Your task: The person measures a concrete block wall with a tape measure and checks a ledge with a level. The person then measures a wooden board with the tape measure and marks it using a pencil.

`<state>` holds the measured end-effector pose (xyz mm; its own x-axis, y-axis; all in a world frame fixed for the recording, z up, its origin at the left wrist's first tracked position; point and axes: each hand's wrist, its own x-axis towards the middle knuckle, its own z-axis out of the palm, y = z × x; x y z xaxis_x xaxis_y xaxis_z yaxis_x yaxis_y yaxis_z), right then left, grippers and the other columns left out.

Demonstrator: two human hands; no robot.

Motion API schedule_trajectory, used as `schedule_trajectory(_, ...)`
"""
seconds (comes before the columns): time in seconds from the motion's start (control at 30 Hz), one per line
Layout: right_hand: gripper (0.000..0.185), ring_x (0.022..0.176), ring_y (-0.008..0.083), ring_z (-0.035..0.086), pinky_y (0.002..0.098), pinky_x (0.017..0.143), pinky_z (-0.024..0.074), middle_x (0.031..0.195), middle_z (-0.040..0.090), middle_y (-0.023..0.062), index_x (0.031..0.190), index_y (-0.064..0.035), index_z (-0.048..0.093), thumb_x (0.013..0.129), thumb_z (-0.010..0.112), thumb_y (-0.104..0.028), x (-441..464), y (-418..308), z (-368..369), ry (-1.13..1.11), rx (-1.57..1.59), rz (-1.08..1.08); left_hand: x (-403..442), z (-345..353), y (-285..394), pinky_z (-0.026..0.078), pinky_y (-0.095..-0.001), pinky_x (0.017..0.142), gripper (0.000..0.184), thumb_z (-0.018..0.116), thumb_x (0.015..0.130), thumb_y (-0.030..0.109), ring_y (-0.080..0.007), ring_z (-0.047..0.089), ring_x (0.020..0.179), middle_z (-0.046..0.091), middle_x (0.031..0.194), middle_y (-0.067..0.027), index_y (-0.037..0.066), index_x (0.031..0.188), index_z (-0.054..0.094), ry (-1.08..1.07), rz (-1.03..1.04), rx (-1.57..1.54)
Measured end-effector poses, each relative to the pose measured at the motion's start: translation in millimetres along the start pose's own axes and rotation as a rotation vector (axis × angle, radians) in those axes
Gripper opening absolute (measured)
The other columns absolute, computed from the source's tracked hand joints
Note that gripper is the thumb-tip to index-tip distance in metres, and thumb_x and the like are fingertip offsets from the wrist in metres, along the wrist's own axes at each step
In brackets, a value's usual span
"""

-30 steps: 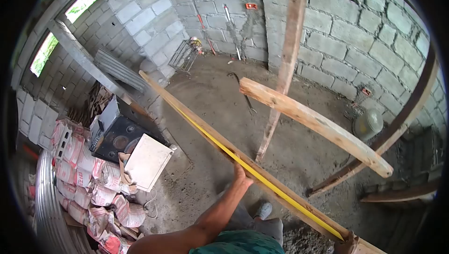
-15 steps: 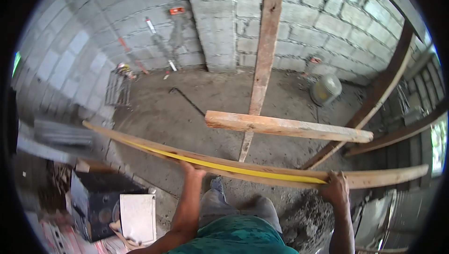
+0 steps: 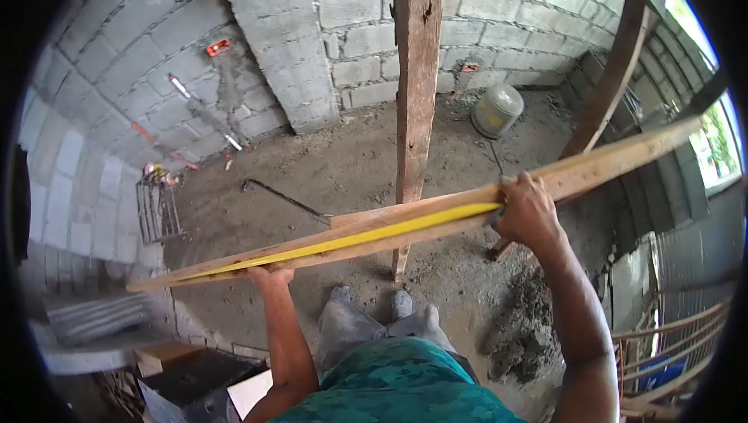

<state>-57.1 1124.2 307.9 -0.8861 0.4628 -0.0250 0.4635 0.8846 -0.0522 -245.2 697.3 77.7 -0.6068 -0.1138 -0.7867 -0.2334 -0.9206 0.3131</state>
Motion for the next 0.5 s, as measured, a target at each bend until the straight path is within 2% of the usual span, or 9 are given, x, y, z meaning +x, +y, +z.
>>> schedule_trajectory(0.13,0.046,0.111,0.0402,0.058,0.0467,0.098,0.0498,0.112,0.061,0.0201,0.112,-0.0065,0.070,0.067,0.074,-0.017,35.8,-53.7,-4.9,-0.073,-0.033,0.040,31.8,19.9,32.1,0.027,-0.0614,0.116,0.075,0.049,0.095,0.064,-0.0320,0.034,0.143,0.036,0.154,-0.0085,0.021,0.154,0.031,0.018,-0.067,-0.056)
schedule_trajectory(0.3,0.041,0.109,0.0423,0.058,0.0470,0.096,0.0518,0.110,0.062,0.0208,0.106,-0.0043,0.073,0.067,0.073,-0.018,55.2,-109.2,11.1,-0.166,-0.051,0.033,69.0,26.0,74.2,0.028,-0.0632,0.115,0.072,0.051,0.094,0.064,-0.0318,0.038,0.141,0.042,0.151,-0.0066,0.022,0.151,0.037,0.188,-0.051,-0.074)
schedule_trajectory(0.37,0.042,0.107,0.0419,0.060,0.0467,0.095,0.0524,0.110,0.062,0.0211,0.106,-0.0030,0.072,0.067,0.073,-0.019,55.5,-129.7,13.9,-0.177,-0.087,0.042,88.9,22.9,86.9,0.031,-0.0636,0.113,0.071,0.052,0.093,0.063,-0.0327,0.042,0.139,0.045,0.149,-0.0064,0.022,0.150,0.039,0.204,-0.106,-0.052)
schedule_trajectory(0.43,0.049,0.102,0.0406,0.063,0.0467,0.092,0.0529,0.105,0.063,0.0200,0.113,-0.0086,0.072,0.066,0.074,-0.022,59.9,-142.9,20.4,-0.174,-0.124,0.038,107.6,18.6,91.8,0.036,-0.0631,0.110,0.069,0.054,0.094,0.061,-0.0335,0.046,0.135,0.046,0.148,-0.0062,0.021,0.148,0.041,0.195,-0.070,-0.035)
schedule_trajectory(0.5,0.049,0.103,0.0410,0.062,0.0461,0.092,0.0528,0.105,0.063,0.0199,0.113,-0.0090,0.072,0.066,0.073,-0.024,65.7,-149.1,18.2,-0.182,-0.116,0.045,109.6,26.7,91.2,0.039,-0.0623,0.109,0.068,0.054,0.093,0.060,-0.0340,0.047,0.134,0.047,0.147,-0.0075,0.020,0.147,0.041,0.174,-0.070,0.017)
